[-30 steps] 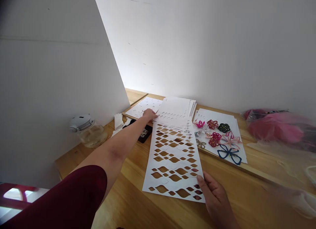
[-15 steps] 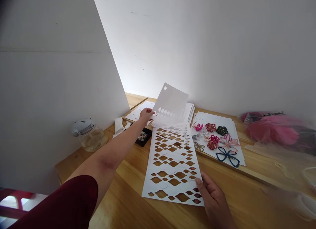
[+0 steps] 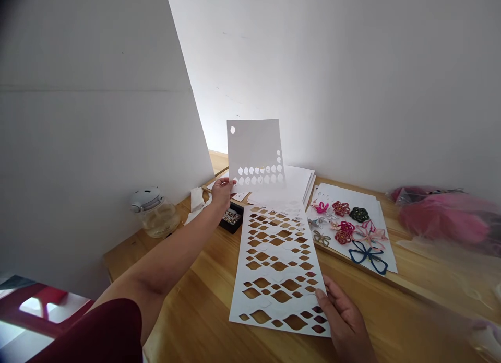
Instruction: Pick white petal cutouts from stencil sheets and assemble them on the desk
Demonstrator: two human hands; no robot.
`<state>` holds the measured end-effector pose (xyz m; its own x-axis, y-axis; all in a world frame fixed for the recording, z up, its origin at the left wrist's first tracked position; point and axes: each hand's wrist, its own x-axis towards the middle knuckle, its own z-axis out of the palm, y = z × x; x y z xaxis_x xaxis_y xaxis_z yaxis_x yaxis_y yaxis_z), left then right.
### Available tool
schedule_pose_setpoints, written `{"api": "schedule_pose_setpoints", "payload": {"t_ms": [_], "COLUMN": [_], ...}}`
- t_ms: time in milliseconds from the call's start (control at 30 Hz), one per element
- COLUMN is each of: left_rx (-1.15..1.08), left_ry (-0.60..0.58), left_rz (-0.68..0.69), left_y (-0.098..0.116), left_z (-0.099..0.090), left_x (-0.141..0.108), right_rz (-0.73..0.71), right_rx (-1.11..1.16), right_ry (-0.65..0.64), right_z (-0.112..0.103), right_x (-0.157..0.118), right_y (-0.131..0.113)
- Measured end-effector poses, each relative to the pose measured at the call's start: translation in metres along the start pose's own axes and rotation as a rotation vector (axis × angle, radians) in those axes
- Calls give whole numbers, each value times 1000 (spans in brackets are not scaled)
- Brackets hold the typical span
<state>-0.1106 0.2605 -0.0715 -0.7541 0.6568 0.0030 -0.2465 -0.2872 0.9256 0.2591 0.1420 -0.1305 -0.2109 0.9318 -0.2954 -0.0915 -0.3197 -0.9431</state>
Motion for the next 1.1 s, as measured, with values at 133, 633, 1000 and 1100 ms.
{"api": "schedule_pose_setpoints", "payload": {"t_ms": [133, 633, 1000, 1100], "left_rx": [-37, -45, -48, -41], "left_ry": [-16, -319, -386, -407], "left_rz": [-50, -421, -410, -403], "left_y": [7, -36, -49, -50], "left_z": [-11, -65, -67, -68], "left_x": [-17, -173, -172, -171], "right_rz": [1, -147, -140, -171], "right_rx": [-22, -73, -110, -138], "right_ry": [-6, -38, -32, -25], "right_z": [-4, -1, -5, -4], "right_x": [5, 6, 7, 7], "right_y": [2, 8, 11, 9]}}
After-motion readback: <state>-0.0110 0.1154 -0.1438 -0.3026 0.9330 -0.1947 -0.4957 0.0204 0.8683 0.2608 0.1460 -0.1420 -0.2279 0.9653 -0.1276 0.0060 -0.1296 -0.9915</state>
